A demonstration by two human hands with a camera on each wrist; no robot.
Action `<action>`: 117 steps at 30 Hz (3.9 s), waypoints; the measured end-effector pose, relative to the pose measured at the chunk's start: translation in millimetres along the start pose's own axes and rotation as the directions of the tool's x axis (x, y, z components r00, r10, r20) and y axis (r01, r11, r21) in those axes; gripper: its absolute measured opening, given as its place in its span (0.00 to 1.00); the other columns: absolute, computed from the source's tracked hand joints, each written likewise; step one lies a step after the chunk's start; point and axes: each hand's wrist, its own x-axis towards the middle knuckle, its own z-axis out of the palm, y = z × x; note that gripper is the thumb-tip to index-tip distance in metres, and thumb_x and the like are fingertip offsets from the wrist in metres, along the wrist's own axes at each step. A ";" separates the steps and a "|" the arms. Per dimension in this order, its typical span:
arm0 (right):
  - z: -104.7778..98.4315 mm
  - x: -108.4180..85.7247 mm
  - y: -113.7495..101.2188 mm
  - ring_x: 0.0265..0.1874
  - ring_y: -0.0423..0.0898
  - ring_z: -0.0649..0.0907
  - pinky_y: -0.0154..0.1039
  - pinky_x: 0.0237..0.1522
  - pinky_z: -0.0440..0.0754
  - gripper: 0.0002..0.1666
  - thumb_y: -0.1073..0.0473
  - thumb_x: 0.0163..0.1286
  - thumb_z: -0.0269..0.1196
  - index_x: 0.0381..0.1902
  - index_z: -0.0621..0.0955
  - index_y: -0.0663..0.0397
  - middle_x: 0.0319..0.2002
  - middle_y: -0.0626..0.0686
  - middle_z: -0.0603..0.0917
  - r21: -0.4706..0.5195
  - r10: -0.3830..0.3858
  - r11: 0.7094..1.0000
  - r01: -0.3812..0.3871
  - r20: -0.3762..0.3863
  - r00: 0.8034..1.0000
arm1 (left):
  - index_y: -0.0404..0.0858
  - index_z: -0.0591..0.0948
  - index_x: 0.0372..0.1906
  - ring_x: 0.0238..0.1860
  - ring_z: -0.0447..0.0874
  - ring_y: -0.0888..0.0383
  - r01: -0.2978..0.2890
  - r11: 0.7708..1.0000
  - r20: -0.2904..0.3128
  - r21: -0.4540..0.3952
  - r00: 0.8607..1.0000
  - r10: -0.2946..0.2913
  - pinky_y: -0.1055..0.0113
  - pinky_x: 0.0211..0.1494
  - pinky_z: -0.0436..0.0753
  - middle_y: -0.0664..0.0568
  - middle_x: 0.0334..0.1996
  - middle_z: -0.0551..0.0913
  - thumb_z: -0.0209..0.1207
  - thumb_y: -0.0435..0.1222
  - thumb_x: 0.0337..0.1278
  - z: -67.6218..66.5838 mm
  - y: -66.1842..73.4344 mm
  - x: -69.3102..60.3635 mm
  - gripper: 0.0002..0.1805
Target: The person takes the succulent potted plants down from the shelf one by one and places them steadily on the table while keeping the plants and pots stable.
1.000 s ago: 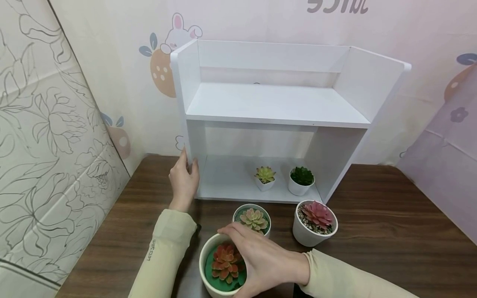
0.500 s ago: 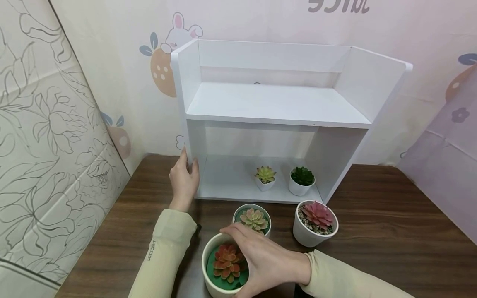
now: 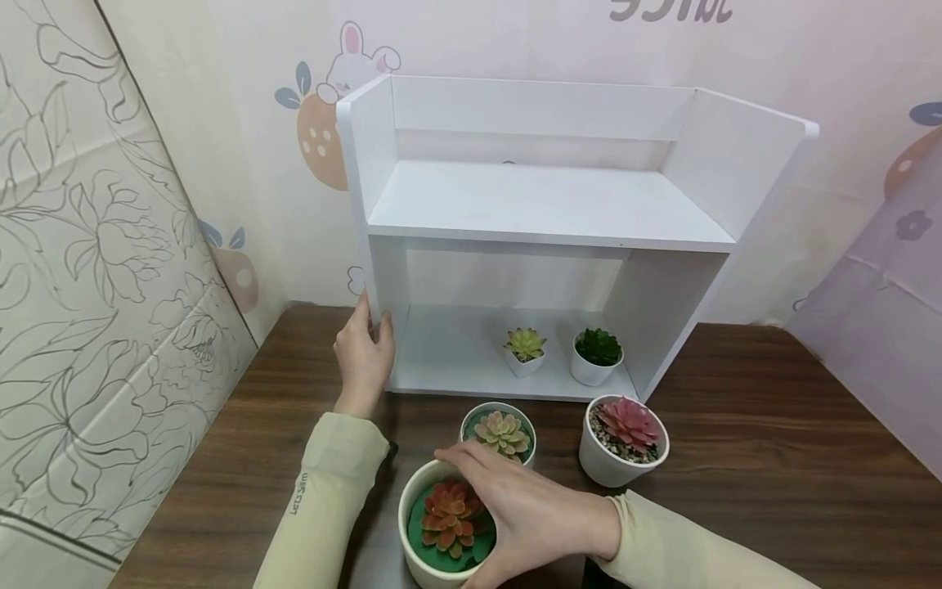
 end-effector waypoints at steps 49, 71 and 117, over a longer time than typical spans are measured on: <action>-77.5 12.7 0.3 0.64 0.51 0.73 0.50 0.62 0.72 0.52 0.42 0.53 0.72 0.71 0.63 0.51 0.68 0.50 0.68 -0.009 0.105 0.993 -0.113 -0.312 0.944 | 0.34 0.67 0.68 0.54 0.80 0.39 -0.012 1.000 -0.013 -0.005 1.000 0.012 0.49 0.49 0.82 0.34 0.58 0.77 0.53 0.31 0.66 1.2 -0.4 -0.5 0.26; -99.3 16.7 26.9 0.65 0.59 0.71 0.56 0.61 0.72 0.53 0.43 0.55 0.71 0.73 0.60 0.53 0.70 0.56 0.64 -0.010 0.283 0.950 -0.312 -0.393 0.875 | 0.35 0.68 0.68 0.54 0.80 0.39 -0.002 1.000 -0.013 -0.012 1.000 0.002 0.49 0.47 0.83 0.35 0.57 0.78 0.53 0.31 0.65 0.9 -2.9 -2.6 0.26; -107.4 26.5 82.1 0.65 0.65 0.69 0.57 0.61 0.72 0.52 0.41 0.60 0.66 0.72 0.59 0.61 0.70 0.64 0.64 0.156 0.541 0.835 -0.527 -0.410 0.734 | 0.37 0.68 0.68 0.54 0.81 0.41 -0.006 1.000 -0.006 -0.016 1.000 0.006 0.50 0.49 0.82 0.37 0.58 0.78 0.53 0.31 0.65 0.2 -2.1 -0.5 0.26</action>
